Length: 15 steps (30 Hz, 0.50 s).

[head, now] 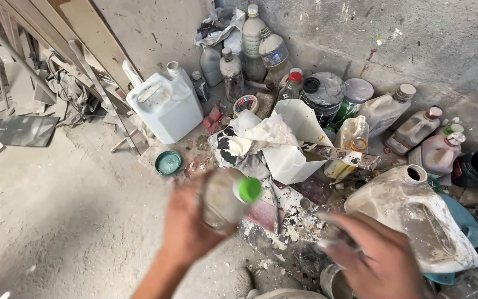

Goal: The person is gathering various containers of paint and additives from a cluttered workbench and mixing them together in a container using a brush.

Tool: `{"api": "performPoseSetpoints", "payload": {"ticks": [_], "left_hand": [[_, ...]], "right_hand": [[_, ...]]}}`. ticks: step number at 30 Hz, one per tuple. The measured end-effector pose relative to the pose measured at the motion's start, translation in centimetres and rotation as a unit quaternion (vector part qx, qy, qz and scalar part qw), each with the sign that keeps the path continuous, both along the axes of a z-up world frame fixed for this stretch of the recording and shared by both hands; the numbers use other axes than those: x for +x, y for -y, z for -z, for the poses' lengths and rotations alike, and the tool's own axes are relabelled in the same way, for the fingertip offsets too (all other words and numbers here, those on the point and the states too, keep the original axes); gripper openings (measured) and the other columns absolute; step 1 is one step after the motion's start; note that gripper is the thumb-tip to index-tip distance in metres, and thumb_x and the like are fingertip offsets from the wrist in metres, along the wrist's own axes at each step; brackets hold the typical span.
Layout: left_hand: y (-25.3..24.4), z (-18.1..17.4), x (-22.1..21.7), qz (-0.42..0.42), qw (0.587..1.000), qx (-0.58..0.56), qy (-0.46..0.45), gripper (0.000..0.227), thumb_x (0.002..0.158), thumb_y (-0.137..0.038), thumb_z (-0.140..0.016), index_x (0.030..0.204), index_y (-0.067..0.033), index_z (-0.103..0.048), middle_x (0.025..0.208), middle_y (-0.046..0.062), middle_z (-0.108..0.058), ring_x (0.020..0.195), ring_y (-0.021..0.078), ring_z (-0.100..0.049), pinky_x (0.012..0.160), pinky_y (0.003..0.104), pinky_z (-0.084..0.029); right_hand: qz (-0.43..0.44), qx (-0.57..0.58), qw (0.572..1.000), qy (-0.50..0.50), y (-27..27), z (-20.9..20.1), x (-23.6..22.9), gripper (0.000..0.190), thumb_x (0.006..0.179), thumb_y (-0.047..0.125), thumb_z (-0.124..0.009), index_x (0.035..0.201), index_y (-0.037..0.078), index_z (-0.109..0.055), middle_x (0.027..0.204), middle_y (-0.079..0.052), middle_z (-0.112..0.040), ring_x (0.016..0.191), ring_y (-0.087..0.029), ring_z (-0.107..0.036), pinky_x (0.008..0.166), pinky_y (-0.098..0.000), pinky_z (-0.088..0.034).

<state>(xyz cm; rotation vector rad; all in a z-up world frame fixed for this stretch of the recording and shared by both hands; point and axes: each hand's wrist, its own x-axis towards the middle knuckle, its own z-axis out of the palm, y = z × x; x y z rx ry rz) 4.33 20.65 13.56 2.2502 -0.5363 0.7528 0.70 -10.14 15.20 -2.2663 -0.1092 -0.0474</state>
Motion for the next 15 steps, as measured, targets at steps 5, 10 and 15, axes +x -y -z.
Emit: {"api": "performPoseSetpoints", "payload": {"ticks": [5, 10, 15], "left_hand": [[3.2, 4.8, -4.0, -0.08, 0.986, 0.144, -0.03, 0.093, 0.058, -0.048, -0.092, 0.127, -0.001, -0.052, 0.133, 0.017, -0.067, 0.115, 0.0332, -0.067, 0.097, 0.053, -0.044], [3.3, 4.1, -5.1, -0.085, 0.98, 0.174, -0.046, 0.093, 0.058, -0.048, -0.092, 0.127, 0.0, -0.051, 0.132, 0.021, -0.066, 0.105, 0.0351, -0.067, 0.092, 0.054, -0.044], [3.4, 2.4, -5.5, -0.017, 0.982, 0.152, -0.114, 0.094, 0.056, -0.047, -0.088, 0.132, -0.0024, -0.055, 0.126, 0.016, -0.07, 0.109, 0.0343, -0.069, 0.096, 0.052, -0.041]], "right_hand": [[-0.18, -0.104, 0.948, 0.24, -4.9, -0.2, 3.0, 0.046, 0.088, 0.057, -0.064, 0.104, 0.015, -0.071, 0.085, 0.003, -0.077, 0.066, -0.018, -0.073, 0.052, -0.0371, -0.053], [-0.19, -0.133, 0.962, 0.146, -3.5, 0.7, 2.5, 0.047, 0.084, 0.054, -0.069, 0.122, 0.027, -0.07, 0.093, 0.003, -0.078, 0.071, -0.016, -0.074, 0.058, -0.0374, -0.06], [-0.28, -0.024, 0.952, 0.119, -1.1, -0.8, 2.1, 0.066, 0.078, -0.011, -0.064, 0.126, 0.032, -0.077, 0.131, -0.007, -0.065, 0.11, -0.017, -0.075, 0.087, -0.0241, -0.069]]}}
